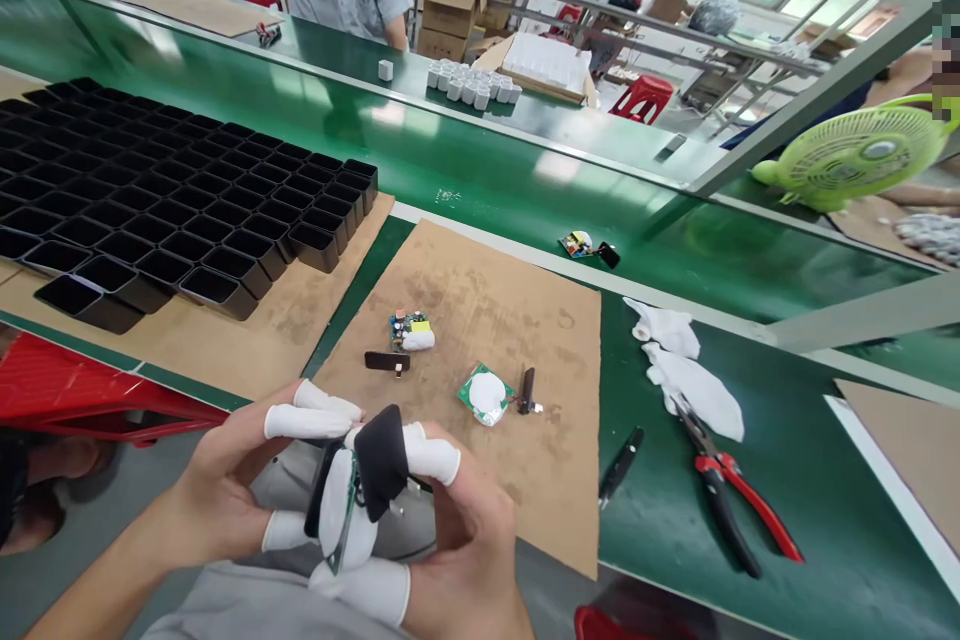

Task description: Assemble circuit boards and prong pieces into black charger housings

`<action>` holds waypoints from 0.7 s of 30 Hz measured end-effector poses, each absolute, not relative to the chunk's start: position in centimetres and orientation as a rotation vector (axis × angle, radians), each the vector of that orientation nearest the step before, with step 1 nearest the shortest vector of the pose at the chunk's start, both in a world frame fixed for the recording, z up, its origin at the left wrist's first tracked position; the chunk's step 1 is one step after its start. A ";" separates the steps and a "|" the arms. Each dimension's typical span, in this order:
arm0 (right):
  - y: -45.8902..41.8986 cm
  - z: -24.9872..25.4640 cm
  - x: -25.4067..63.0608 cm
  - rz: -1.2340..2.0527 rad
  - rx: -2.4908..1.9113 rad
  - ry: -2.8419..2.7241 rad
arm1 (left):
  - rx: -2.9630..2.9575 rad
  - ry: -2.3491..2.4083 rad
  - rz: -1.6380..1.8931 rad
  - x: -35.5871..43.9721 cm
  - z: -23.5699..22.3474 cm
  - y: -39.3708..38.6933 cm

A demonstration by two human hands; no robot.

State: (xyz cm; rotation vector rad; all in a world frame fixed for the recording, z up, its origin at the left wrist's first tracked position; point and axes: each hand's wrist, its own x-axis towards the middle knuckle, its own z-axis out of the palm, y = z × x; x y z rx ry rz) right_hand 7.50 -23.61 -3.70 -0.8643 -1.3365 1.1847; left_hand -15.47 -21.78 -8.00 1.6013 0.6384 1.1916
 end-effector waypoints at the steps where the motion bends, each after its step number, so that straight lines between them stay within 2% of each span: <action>1: -23.6 -3.6 7.5 1.173 -0.869 -1.347 | 1.601 0.639 1.191 -15.4 -7.9 -21.7; 21: -24.0 -3.8 8.0 1.172 -0.925 -1.416 | 1.543 0.662 1.185 -15.1 -8.3 -21.9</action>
